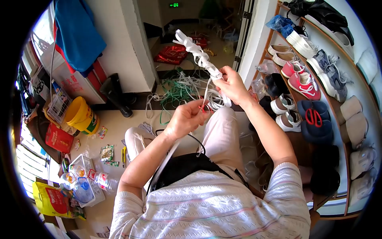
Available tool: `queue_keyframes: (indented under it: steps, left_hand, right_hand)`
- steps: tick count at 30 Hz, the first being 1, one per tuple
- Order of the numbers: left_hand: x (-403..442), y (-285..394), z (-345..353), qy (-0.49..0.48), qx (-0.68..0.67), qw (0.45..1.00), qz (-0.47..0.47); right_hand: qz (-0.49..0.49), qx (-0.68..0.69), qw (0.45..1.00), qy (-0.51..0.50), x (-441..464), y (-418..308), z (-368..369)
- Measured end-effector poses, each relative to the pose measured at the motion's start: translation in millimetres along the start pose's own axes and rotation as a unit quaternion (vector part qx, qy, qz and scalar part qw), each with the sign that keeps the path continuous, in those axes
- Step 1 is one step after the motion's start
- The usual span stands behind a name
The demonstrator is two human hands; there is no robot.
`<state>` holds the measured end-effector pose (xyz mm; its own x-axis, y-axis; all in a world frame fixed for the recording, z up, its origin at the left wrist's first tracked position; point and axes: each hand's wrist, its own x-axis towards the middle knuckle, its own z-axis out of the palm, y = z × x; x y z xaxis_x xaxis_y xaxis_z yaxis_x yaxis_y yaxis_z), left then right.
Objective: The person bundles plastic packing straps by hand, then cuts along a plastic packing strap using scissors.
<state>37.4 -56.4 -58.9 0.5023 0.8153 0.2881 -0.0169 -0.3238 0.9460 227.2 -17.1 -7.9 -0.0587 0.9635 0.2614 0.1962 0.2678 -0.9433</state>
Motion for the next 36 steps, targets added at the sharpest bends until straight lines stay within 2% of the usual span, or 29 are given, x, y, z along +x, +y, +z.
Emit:
queue_keyframes:
  steps: [2,3,4,5,6,7,8,10,11,13,14,15,16,17,19,20,22,23,24,26,27,28,29,30,31,33,34,35,36]
  left_hand:
    - [-6,13,-4,-0.066,0.190,0.978,0.055]
    - [-9,17,-7,-0.101,0.282,0.951,0.081]
    - [-11,17,-9,-0.093,0.343,0.926,0.125]
    - [-11,16,-11,-0.083,0.401,0.897,0.168]
    - [-10,16,-15,-0.071,0.456,0.862,0.209]
    - [-4,25,-26,-0.078,0.479,0.849,0.210]
    - [3,34,-37,-0.063,0.455,0.857,0.234]
    - [19,43,-64,-0.085,0.357,0.912,0.183]
    - [25,45,-74,-0.085,0.269,0.954,0.102]
    - [28,48,-83,-0.080,0.089,0.992,-0.035]
    - [27,44,-87,-0.080,0.078,0.991,-0.078]
    - [24,41,-81,-0.080,0.108,0.987,-0.090]
    - [20,35,-72,-0.080,0.138,0.982,-0.102]
    - [17,22,-63,-0.116,0.172,0.972,-0.110]
    - [6,17,-39,-0.137,0.189,0.971,-0.041]
    - [5,12,-31,-0.149,0.211,0.966,-0.005]
    - [2,6,-23,-0.113,0.381,0.915,0.070]
    - [2,4,-22,-0.092,0.462,0.876,0.105]
    - [1,9,-24,-0.079,0.443,0.887,0.103]
    - [1,29,-30,-0.058,0.406,0.907,0.099]
    - [4,38,-38,-0.105,0.293,0.940,0.137]
    - [6,53,-43,-0.191,0.160,0.965,-0.080]
    - [10,48,-49,-0.204,0.026,0.970,-0.129]
    - [12,42,-53,-0.212,-0.107,0.956,-0.175]
    - [12,40,-56,-0.210,-0.170,0.946,-0.182]
    - [11,38,-60,-0.203,-0.297,0.913,-0.195]
    - [9,41,-61,-0.223,-0.299,0.908,-0.192]
    - [5,46,-63,-0.242,-0.302,0.902,-0.190]
    - [2,48,-65,-0.261,-0.305,0.896,-0.188]
  right_hand:
    - [-0.091,-0.221,0.970,0.040,9,27,-7]
    - [-0.126,-0.345,0.929,0.050,6,24,-6]
    - [-0.159,-0.464,0.870,0.059,2,21,-4]
    - [-0.091,-0.515,0.852,0.002,-5,17,-1]
    - [-0.096,-0.512,0.851,-0.069,-10,25,-2]
    - [-0.113,-0.537,0.821,-0.157,-17,35,-2]
    - [-0.131,-0.557,0.783,-0.243,-23,42,-1]
    - [-0.101,-0.357,0.854,-0.365,-40,17,3]
    - [-0.146,-0.286,0.867,-0.381,-43,11,1]
    - [-0.066,-0.088,0.926,-0.360,-51,-22,-2]
    - [-0.026,0.014,0.939,-0.342,-53,-31,-4]
    - [-0.071,0.057,0.947,-0.307,-48,-33,-6]
    - [-0.045,0.068,0.965,-0.248,-43,-43,-7]
    - [-0.033,0.044,0.980,-0.191,-36,-44,-8]
    - [-0.017,0.008,0.995,-0.094,-21,-34,-4]
    - [-0.023,-0.057,0.996,-0.069,-10,-14,-3]
    - [-0.008,-0.209,0.977,-0.035,-9,-1,3]
    - [-0.086,-0.344,0.935,-0.010,-9,10,4]
    - [-0.115,-0.385,0.916,-0.024,-11,18,4]
    - [-0.105,-0.450,0.879,-0.119,-20,22,5]
    - [-0.039,-0.466,0.867,-0.174,-30,6,14]
    - [-0.070,-0.443,0.865,-0.227,-35,12,16]
    - [-0.076,-0.407,0.863,-0.290,-40,10,15]
    - [-0.083,-0.370,0.856,-0.352,-44,0,17]
    - [-0.037,-0.334,0.853,-0.398,-44,1,16]
    - [-0.007,-0.250,0.855,-0.454,-46,-5,12]
    - [0.010,-0.206,0.853,-0.480,-48,-11,11]
    - [0.097,-0.169,0.842,-0.503,-49,-22,6]
    - [0.090,-0.153,0.816,-0.551,-46,-26,1]
